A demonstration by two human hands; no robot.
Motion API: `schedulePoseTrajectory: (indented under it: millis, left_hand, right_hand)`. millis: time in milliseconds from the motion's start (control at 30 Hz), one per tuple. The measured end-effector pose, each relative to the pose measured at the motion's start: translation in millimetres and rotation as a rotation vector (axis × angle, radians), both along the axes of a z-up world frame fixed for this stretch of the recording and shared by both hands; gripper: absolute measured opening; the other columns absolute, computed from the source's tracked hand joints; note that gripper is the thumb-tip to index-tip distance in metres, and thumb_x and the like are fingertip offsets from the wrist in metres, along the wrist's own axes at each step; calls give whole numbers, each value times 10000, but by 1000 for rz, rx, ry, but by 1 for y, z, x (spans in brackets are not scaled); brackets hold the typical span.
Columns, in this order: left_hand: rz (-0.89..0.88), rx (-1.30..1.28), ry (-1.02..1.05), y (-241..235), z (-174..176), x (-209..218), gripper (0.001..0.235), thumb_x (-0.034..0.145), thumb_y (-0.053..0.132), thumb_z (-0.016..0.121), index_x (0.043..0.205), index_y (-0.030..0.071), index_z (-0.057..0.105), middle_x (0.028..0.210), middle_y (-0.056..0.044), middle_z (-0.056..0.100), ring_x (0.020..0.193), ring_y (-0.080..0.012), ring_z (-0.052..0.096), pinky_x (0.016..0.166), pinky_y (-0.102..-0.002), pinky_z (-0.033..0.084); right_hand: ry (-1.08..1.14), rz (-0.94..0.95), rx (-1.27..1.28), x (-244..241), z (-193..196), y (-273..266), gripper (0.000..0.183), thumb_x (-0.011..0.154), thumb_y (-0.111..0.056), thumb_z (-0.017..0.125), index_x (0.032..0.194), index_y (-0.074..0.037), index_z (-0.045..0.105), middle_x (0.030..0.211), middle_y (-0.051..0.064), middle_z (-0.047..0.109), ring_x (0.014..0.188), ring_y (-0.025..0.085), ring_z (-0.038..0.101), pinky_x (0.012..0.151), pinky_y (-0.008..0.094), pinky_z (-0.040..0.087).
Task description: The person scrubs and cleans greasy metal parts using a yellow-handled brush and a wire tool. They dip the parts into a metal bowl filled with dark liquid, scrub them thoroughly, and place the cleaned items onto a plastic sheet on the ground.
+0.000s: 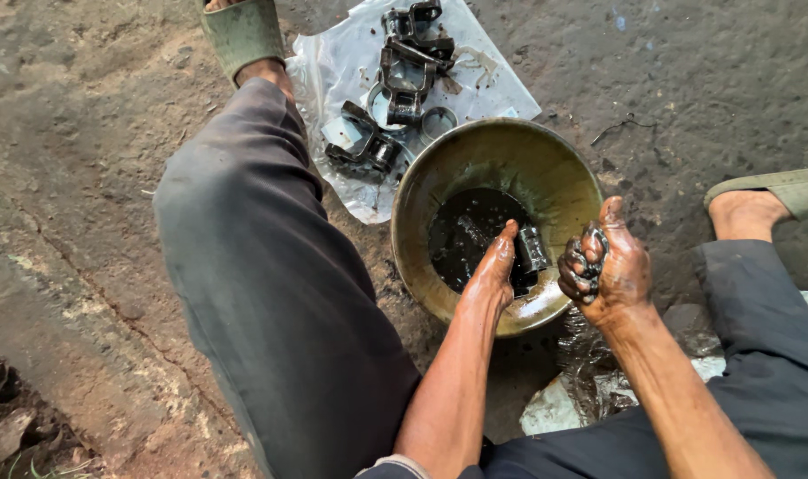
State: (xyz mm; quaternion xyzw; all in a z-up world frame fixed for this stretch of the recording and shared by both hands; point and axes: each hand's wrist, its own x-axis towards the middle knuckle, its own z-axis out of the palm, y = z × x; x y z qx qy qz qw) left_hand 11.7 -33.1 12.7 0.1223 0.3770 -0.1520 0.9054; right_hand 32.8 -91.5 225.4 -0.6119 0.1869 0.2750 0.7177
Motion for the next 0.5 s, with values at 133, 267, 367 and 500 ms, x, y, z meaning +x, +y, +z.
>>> schedulePoseTrajectory:
  millis: [133, 267, 367, 500]
  left_hand:
    - [96, -60, 20, -8, -16, 0, 413, 991, 490, 605, 1218, 148, 657, 982, -33, 702, 836, -202, 657, 736, -422, 571]
    - [145, -43, 130, -7, -18, 4, 349, 989, 476, 603, 1143, 172, 680, 945, -25, 712, 835, -187, 673, 750, -385, 588]
    - [150, -102, 110, -4, -12, 5, 413, 966, 543, 578, 1094, 160, 662, 891, -53, 696, 790, -234, 656, 705, -453, 574]
    - [145, -182, 18, 5, 5, 1, 574, 915, 693, 558, 1028, 136, 640, 823, -93, 680, 709, -289, 624, 611, -512, 539]
  right_hand:
    - [32, -2, 67, 0, -13, -14, 667, 986, -672, 514, 581, -155, 396, 491, 36, 371, 337, 154, 321, 312, 291, 236]
    - [-42, -10, 226, 4, -25, -25, 659, 1048, -690, 523, 660, -165, 431, 568, 48, 443, 384, 151, 389, 320, 271, 266]
    - [-39, 31, 264, 5, -24, -29, 595, 982, -703, 502, 831, -130, 562, 711, 95, 583, 531, 192, 561, 389, 279, 394]
    - [-147, 175, 96, -5, -36, -37, 402, 937, -468, 614, 1233, -211, 527, 1006, 129, 685, 750, 242, 670, 573, 373, 583]
